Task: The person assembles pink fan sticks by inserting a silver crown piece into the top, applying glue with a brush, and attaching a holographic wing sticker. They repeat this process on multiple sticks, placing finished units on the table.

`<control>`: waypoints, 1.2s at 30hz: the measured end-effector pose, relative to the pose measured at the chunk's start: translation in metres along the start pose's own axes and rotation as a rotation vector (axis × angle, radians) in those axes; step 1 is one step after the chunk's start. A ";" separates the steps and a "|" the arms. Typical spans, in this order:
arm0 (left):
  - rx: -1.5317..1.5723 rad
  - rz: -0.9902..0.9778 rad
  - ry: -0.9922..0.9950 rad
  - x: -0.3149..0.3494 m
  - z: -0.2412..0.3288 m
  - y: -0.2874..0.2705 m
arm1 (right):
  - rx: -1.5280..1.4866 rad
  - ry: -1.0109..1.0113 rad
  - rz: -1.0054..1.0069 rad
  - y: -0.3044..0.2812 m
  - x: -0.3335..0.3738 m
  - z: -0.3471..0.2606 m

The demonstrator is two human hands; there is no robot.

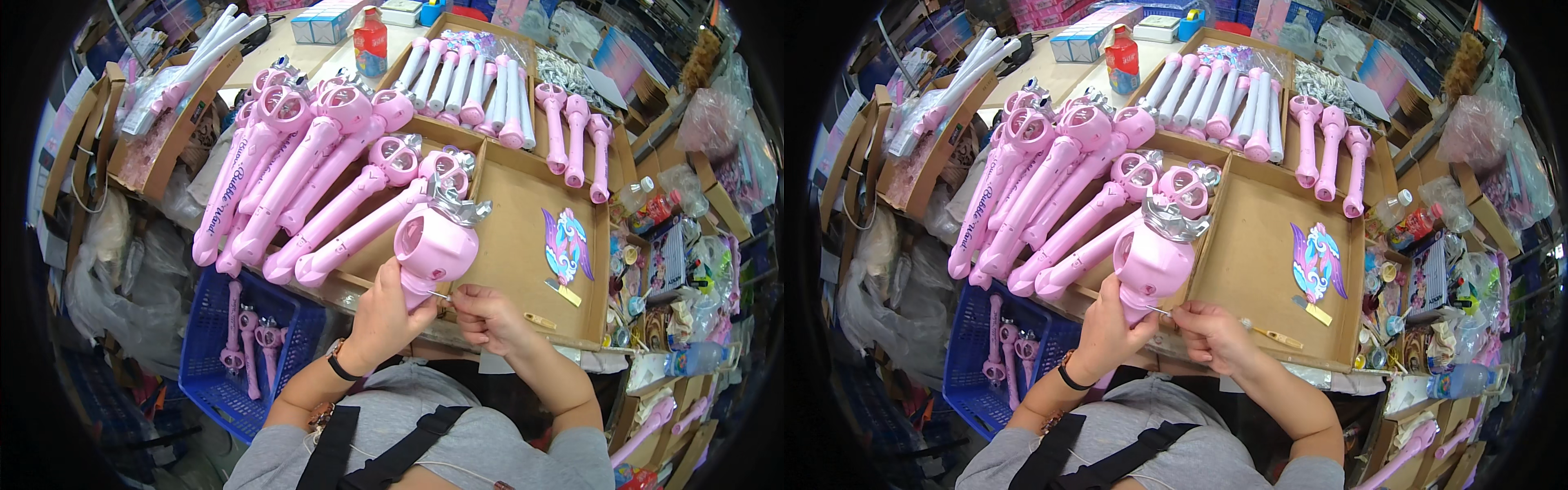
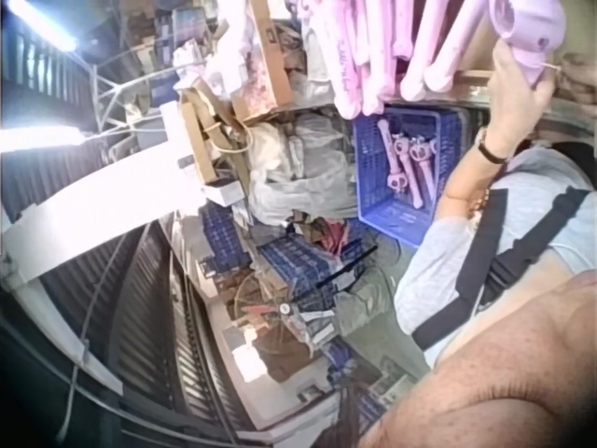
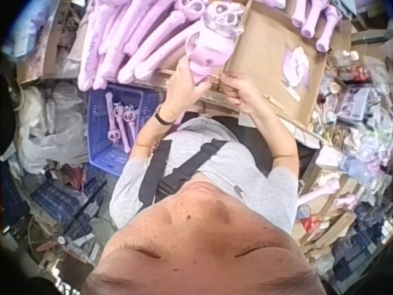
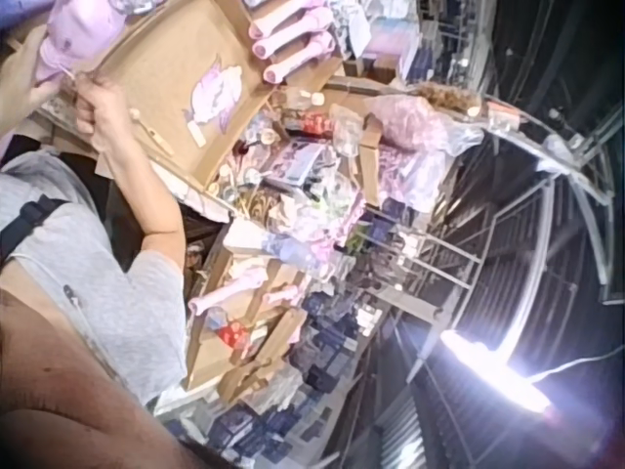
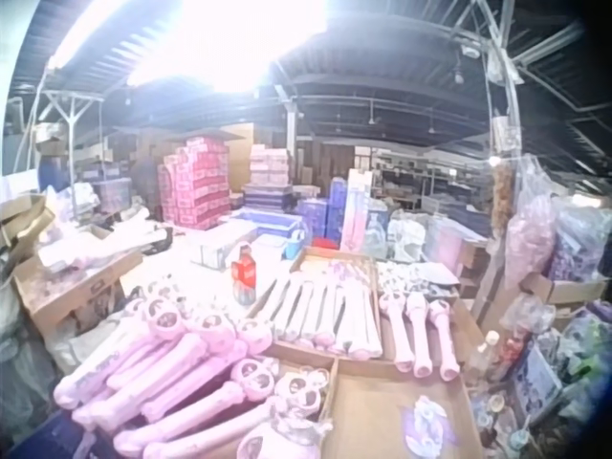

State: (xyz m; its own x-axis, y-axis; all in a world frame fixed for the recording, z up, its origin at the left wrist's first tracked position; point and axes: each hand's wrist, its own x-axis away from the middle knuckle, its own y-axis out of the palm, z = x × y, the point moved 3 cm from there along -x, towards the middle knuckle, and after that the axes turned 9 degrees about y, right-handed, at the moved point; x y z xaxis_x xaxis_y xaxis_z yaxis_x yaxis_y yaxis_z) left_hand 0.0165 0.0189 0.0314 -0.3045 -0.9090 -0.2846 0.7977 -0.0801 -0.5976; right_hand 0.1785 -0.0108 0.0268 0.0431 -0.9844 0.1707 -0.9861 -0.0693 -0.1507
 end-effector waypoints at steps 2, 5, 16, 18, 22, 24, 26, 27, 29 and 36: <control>0.107 -0.057 -0.015 -0.001 -0.005 -0.001 | 0.222 -0.197 0.077 0.005 0.002 -0.005; 0.218 -0.049 0.032 -0.008 -0.006 -0.005 | 0.765 -0.732 0.242 0.007 0.003 -0.025; 0.150 0.003 0.113 -0.006 0.023 -0.025 | 0.784 -0.501 -0.214 -0.009 -0.007 -0.057; 0.137 -0.015 0.145 -0.005 0.020 -0.023 | 0.460 -0.342 -0.289 -0.004 -0.004 -0.050; 0.172 -0.104 0.225 -0.005 0.010 -0.018 | -0.294 0.464 -0.565 0.005 0.010 -0.015; 0.181 -0.161 0.241 -0.004 0.004 -0.014 | -0.654 0.749 -0.664 0.008 0.022 -0.004; 0.180 -0.202 0.259 0.000 -0.001 -0.010 | -0.880 0.838 -0.788 0.017 0.029 0.004; 0.170 -0.212 0.276 0.001 -0.003 -0.008 | -1.005 0.857 -0.901 0.020 0.031 0.005; 0.261 -0.258 0.228 0.003 -0.010 -0.002 | -1.033 0.900 -0.931 0.022 0.032 0.010; 1.369 -0.275 -0.209 -0.018 -0.043 0.000 | 0.288 -0.036 -0.071 -0.002 0.024 -0.028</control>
State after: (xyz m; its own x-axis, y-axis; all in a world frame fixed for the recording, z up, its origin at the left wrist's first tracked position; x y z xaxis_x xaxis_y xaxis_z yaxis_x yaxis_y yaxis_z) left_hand -0.0006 0.0529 0.0047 -0.5458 -0.8328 -0.0924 0.6302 -0.4806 0.6099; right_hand 0.1772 -0.0293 0.0582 0.1209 -0.9803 0.1564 -0.8946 -0.1759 -0.4107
